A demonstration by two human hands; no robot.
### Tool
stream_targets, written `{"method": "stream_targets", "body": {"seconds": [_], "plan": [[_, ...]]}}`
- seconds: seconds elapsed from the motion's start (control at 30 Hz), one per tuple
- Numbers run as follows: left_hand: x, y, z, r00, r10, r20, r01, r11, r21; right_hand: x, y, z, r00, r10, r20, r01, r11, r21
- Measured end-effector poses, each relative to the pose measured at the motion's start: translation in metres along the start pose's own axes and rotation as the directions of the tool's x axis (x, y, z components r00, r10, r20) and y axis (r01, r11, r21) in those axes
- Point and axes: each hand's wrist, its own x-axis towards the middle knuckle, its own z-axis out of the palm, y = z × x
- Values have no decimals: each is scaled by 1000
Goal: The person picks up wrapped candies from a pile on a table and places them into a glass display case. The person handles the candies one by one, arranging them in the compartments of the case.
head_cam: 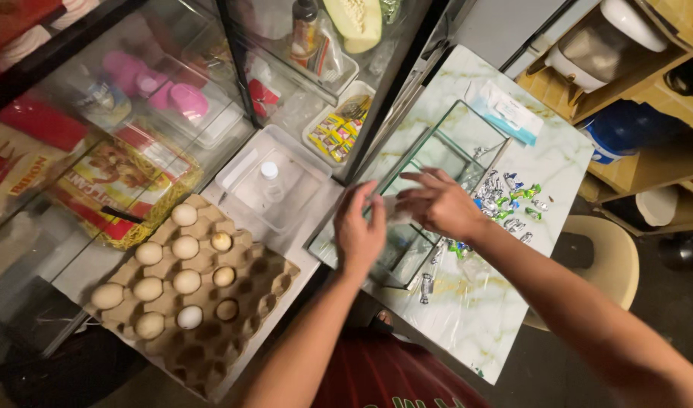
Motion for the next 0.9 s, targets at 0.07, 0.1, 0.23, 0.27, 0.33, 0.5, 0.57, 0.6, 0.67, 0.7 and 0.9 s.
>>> {"method": "stream_targets", "body": {"seconds": [0.07, 0.1, 0.23, 0.27, 0.33, 0.5, 0.57, 0.6, 0.67, 0.7, 0.9], "plan": [[-22, 15, 18, 985, -168, 46, 174, 963, -205, -4, 5, 3, 999, 32, 44, -35, 997, 74], [-30, 17, 26, 963, -250, 103, 265, 948, -174, -6, 6, 4, 997, 49, 65, -56, 992, 111], [-50, 5, 58, 720, -592, 362, 690, 669, -277, -8, -1, 9, 989, 120, 82, -131, 981, 144], [-53, 0, 64, 619, -640, 456, 785, 517, -341, -9, -2, 11, 984, 162, 67, -170, 977, 126], [-52, -12, 80, 549, -698, 459, 830, 392, -398, -17, 3, 15, 962, 273, 4, -272, 958, 89], [-42, -43, 131, 396, -864, 312, 887, 273, -372, -64, 35, 46, 740, 629, -237, -649, 761, -5], [-40, -47, 163, 449, -881, 153, 867, 387, -314, -78, 43, 68, 723, 674, -150, -685, 728, -32], [-49, -46, 173, 510, -849, 135, 838, 456, -298, -83, 46, 77, 711, 695, -108, -702, 711, -47], [-63, -42, 181, 632, -768, 101, 762, 593, -260, -87, 49, 88, 683, 725, -91, -729, 684, -30], [-59, -43, 177, 581, -808, 93, 788, 531, -312, -90, 47, 91, 664, 743, -78, -746, 665, -20], [-2, -62, 150, 385, -923, 24, 799, 320, -509, -87, 48, 89, 669, 742, -38, -743, 668, -38]]}}
